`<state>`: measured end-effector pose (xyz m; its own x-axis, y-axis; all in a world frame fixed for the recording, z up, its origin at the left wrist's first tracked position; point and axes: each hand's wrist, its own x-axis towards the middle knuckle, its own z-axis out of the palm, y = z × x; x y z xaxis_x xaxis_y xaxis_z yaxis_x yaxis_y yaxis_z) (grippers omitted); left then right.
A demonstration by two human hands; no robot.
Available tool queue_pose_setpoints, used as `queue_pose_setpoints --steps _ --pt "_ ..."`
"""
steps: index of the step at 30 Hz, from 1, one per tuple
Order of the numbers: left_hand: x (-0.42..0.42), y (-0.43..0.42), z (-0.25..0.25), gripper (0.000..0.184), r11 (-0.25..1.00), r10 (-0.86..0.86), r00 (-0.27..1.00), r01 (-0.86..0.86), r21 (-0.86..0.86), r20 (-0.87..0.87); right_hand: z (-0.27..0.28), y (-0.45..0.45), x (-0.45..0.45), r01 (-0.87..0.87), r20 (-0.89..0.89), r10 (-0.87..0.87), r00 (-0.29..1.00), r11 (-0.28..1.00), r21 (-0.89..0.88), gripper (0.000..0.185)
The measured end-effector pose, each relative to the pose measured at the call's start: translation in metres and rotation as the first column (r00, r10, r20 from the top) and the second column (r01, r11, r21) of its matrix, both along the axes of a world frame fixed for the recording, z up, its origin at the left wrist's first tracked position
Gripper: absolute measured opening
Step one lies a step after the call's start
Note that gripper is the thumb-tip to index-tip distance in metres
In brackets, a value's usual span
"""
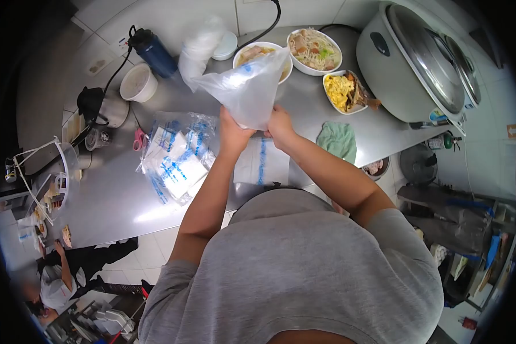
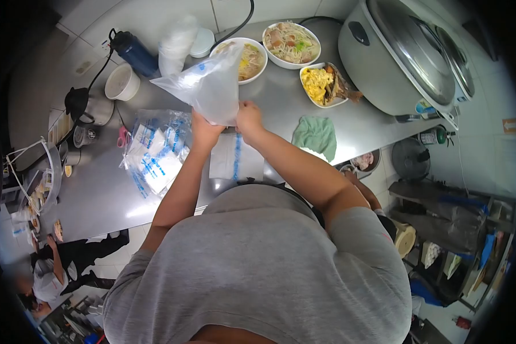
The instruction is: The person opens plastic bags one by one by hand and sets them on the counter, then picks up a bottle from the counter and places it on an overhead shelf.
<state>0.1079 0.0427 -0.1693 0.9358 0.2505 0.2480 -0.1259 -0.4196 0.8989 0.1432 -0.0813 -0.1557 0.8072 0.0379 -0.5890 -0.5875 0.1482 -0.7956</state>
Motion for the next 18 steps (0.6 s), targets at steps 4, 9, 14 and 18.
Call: queue_pose_setpoints --steps 4,9,14,18 --pt "-0.021 0.004 0.0 0.092 0.998 0.016 1.0 -0.017 0.066 0.014 -0.065 -0.02 0.003 -0.157 0.273 0.307 0.912 0.875 -0.459 0.026" --pt "-0.107 0.015 -0.033 0.073 0.855 -0.173 0.984 0.172 0.489 -0.043 -0.045 -0.129 -0.059 0.389 0.442 0.589 0.677 0.223 -0.894 0.033" --pt "-0.155 0.016 -0.033 0.043 0.625 -0.414 0.889 0.435 0.648 -0.198 -0.074 -0.171 -0.114 0.381 0.328 0.684 0.651 0.079 -0.921 0.028" --pt "-0.147 0.018 -0.032 0.044 0.671 -0.421 0.883 0.458 0.583 -0.209 -0.069 -0.154 -0.077 0.398 0.457 0.672 0.583 0.254 -0.881 0.019"
